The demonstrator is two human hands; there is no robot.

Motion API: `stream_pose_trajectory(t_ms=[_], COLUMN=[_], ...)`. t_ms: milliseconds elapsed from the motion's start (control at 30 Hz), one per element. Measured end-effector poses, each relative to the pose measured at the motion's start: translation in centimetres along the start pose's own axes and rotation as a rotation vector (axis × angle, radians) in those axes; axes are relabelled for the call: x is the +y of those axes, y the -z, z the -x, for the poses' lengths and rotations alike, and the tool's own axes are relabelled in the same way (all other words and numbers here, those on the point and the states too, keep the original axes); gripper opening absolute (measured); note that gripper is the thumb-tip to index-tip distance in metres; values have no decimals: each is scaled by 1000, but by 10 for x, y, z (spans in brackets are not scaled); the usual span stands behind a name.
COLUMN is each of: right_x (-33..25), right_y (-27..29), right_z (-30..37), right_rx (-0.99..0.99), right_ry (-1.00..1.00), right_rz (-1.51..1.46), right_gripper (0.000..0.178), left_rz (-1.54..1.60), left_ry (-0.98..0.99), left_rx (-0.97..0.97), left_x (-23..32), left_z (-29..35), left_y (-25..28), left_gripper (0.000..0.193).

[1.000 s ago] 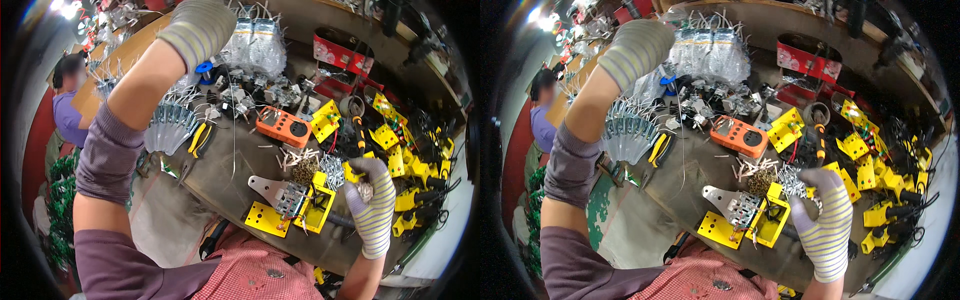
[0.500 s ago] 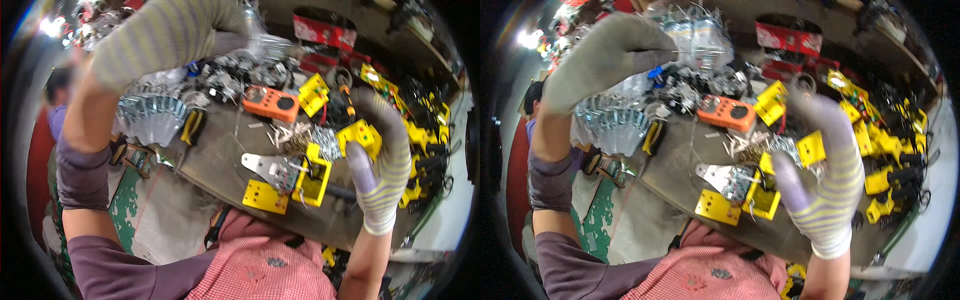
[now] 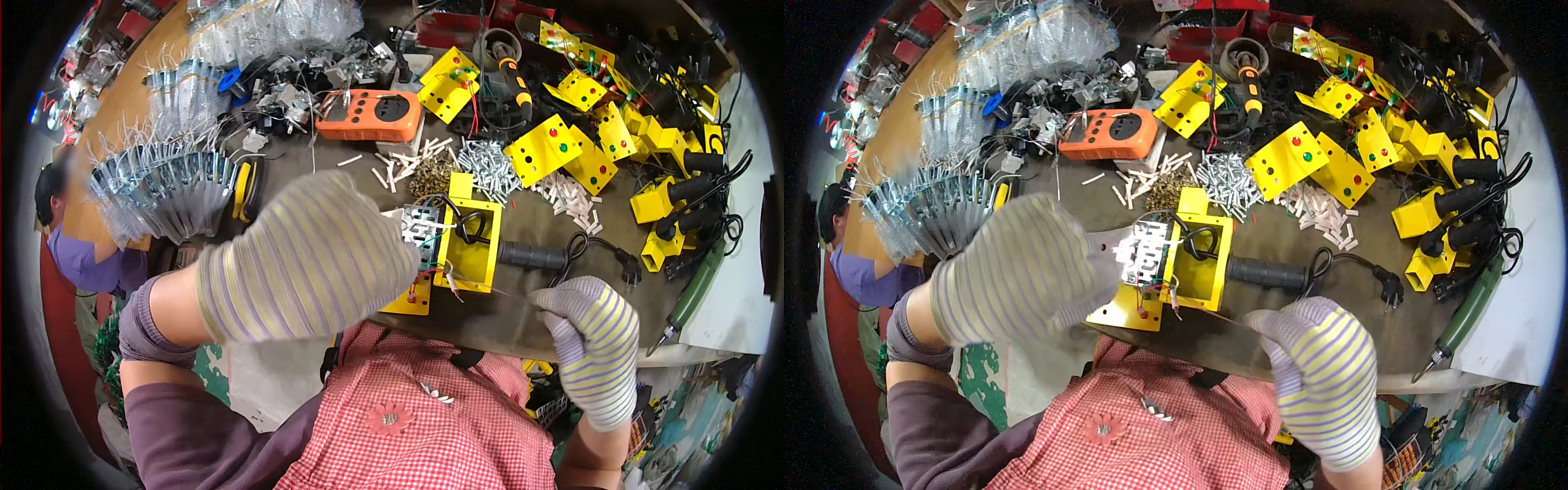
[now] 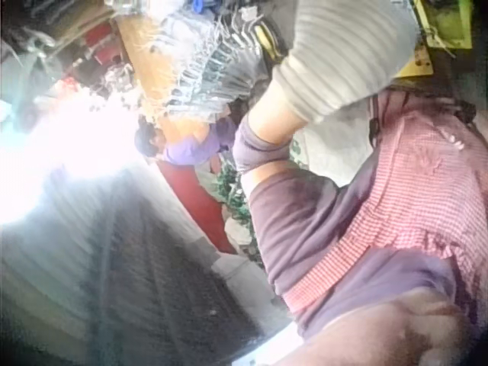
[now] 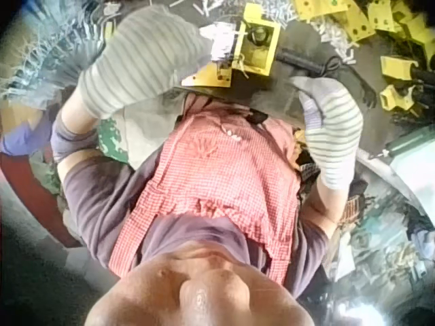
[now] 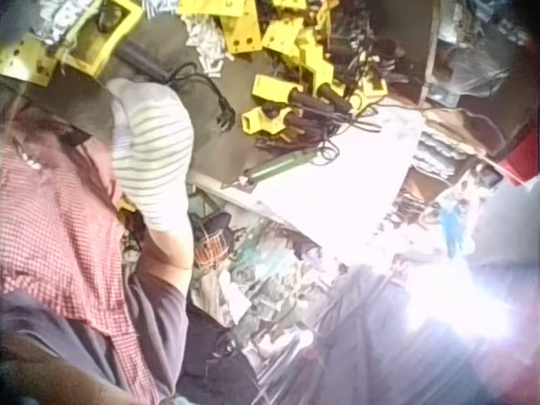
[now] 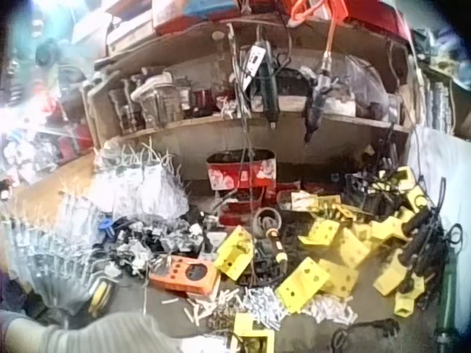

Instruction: Assemble and solder components into a yellow electronic housing.

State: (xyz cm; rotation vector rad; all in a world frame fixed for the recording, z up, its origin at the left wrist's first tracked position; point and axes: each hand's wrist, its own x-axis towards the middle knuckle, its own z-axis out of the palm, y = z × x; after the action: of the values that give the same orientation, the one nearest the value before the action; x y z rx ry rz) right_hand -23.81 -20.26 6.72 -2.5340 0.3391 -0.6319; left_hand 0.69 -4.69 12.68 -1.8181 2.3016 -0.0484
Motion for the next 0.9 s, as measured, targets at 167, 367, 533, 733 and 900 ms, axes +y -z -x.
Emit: stream_pose_trajectory(t_ms=[167, 367, 533, 733, 900], right_x=[-16, -22, -11, -6, -15], right_y=[-7, -28, -15, 11, 4], right_z=[21, 29, 45, 50, 36], right_rx=[-33, -39, 69, 13, -65], right_ry=[-304, -90, -314, -458, -372], right_rz=[-199, 260, 100, 320, 488], right_gripper=[21, 26, 17, 19, 23], left_rz=[262, 68, 482, 641, 656], left_ry=[-5, 253, 68, 240, 214], left_rx=[-44, -101, 260, 42, 273], left_x=[3, 25, -28, -44, -32], left_z=[5, 1, 10, 16, 19], left_y=[-8, -31, -59, -112, -142], left_gripper=[20, 31, 38, 67, 79])
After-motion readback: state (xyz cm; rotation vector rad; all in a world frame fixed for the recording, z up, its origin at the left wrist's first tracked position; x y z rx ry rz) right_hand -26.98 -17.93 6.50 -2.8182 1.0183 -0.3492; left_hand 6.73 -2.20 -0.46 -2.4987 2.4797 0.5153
